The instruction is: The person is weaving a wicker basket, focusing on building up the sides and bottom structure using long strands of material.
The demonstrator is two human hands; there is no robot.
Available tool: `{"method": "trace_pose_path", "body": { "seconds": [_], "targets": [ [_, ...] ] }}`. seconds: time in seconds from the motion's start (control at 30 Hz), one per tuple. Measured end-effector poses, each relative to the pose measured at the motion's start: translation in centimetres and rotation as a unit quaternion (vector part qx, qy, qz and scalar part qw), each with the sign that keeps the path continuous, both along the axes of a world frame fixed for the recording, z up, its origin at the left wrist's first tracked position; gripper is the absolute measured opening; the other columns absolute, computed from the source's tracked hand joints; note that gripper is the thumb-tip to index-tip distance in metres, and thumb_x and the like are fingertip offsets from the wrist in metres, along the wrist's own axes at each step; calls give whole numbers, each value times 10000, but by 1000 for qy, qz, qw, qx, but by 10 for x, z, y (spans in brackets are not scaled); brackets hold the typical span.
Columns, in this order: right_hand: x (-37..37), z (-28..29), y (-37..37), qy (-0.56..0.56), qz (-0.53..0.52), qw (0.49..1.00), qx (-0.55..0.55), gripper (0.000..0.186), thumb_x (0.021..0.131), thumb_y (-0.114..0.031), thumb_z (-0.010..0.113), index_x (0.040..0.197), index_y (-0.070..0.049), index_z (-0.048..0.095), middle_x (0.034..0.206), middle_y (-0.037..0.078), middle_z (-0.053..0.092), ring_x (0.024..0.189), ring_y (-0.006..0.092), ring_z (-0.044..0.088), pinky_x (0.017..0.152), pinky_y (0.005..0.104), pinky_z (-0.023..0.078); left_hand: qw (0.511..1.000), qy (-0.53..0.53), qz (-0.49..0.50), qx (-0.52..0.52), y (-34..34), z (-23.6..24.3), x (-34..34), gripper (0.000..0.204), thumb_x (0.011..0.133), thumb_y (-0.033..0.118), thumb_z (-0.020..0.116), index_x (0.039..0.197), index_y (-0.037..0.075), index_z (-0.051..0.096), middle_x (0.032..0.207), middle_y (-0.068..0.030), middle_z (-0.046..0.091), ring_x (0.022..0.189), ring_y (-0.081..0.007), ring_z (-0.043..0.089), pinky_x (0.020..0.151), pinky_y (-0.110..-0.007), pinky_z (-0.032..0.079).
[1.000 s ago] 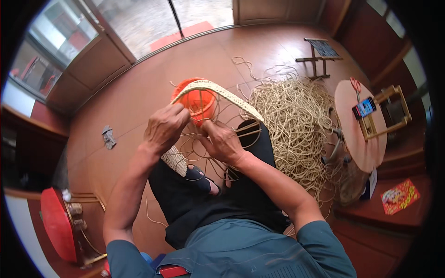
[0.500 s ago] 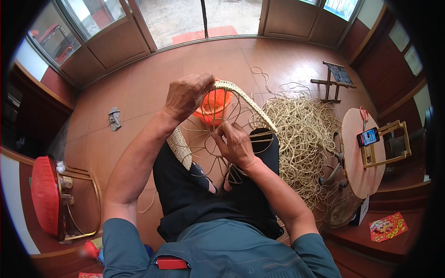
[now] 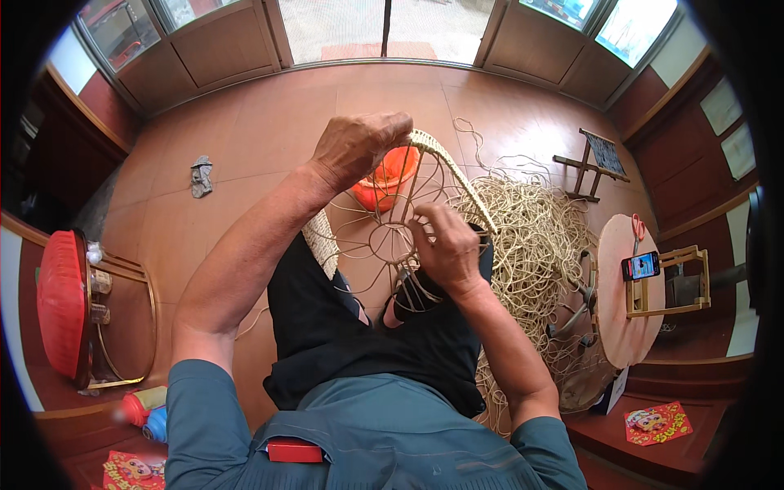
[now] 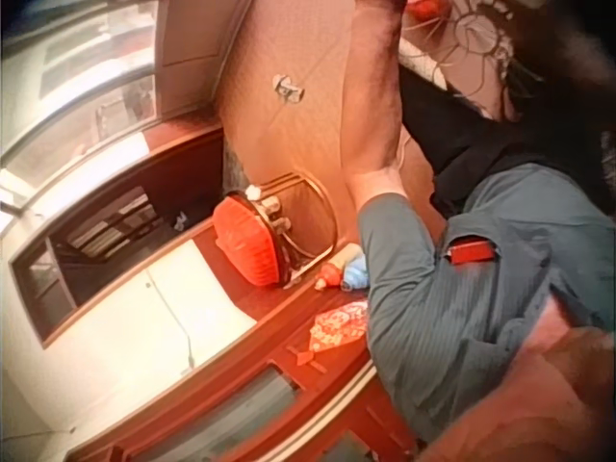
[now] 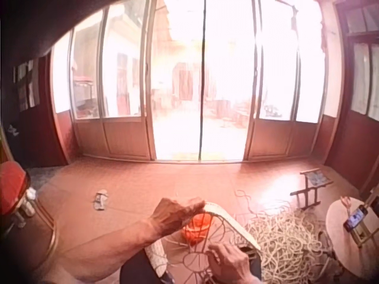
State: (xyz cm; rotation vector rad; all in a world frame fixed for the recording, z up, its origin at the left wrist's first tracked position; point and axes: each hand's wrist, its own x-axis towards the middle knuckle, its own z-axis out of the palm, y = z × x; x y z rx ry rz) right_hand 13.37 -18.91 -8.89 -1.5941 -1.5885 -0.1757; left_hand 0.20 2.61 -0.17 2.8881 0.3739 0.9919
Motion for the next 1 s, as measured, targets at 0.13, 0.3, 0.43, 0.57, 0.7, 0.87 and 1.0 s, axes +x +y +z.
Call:
{"method": "trace_pose_path", "body": {
  "seconds": [0.13,0.3,0.43,0.57,0.7,0.87,1.0],
  "targets": [
    [26,24,-3,53,-64,995,49,172,982,-95,805,1135,-63,733,1027,127,764,912,306,753,801,415,605,1000,5,-10,-25,-2,1,1,183,1060,282,754,1078,125,662,893,-111,738,785,-342,742,661,-464,573],
    [45,44,3,117,-79,989,41,177,998,-88,796,1159,-39,739,1046,115,781,924,269,765,803,389,609,999,7,-7,-48,-5,1,-1,188,1065,286,749,1081,119,663,905,-113,741,794,-347,745,676,-465,575],
    [44,53,9,103,-75,991,35,166,1009,-89,785,1160,-39,741,1074,113,785,947,265,766,826,386,611,998,8,1,-69,-10,5,-5,202,1068,296,750,1080,113,665,901,-111,747,798,-344,751,678,-462,573],
    [38,59,17,105,-59,992,37,162,1013,-87,776,1165,-38,745,1097,119,787,965,277,766,848,392,616,998,1,4,-61,-17,9,-9,210,1068,300,752,1075,109,665,883,-113,745,793,-340,752,677,-464,569],
    [29,67,25,88,-43,994,42,151,1019,-84,762,1161,-35,751,1115,136,783,998,307,769,866,412,632,998,-2,12,-69,-25,13,-13,217,1062,300,758,1055,106,662,857,-112,743,770,-339,750,664,-463,566],
    [23,73,34,117,-9,992,44,133,1034,-78,743,1157,-33,762,1106,145,779,982,319,783,879,414,635,997,-2,21,-70,-32,19,-18,228,1057,300,767,1036,102,657,848,-110,741,755,-339,746,649,-464,559],
    [23,78,32,180,3,983,23,116,1045,-69,727,1146,-36,774,1102,142,782,981,309,786,886,398,632,998,-13,14,-64,-38,24,-25,217,1055,286,769,1033,102,656,851,-112,741,757,-340,747,643,-461,555]
  ]
}}
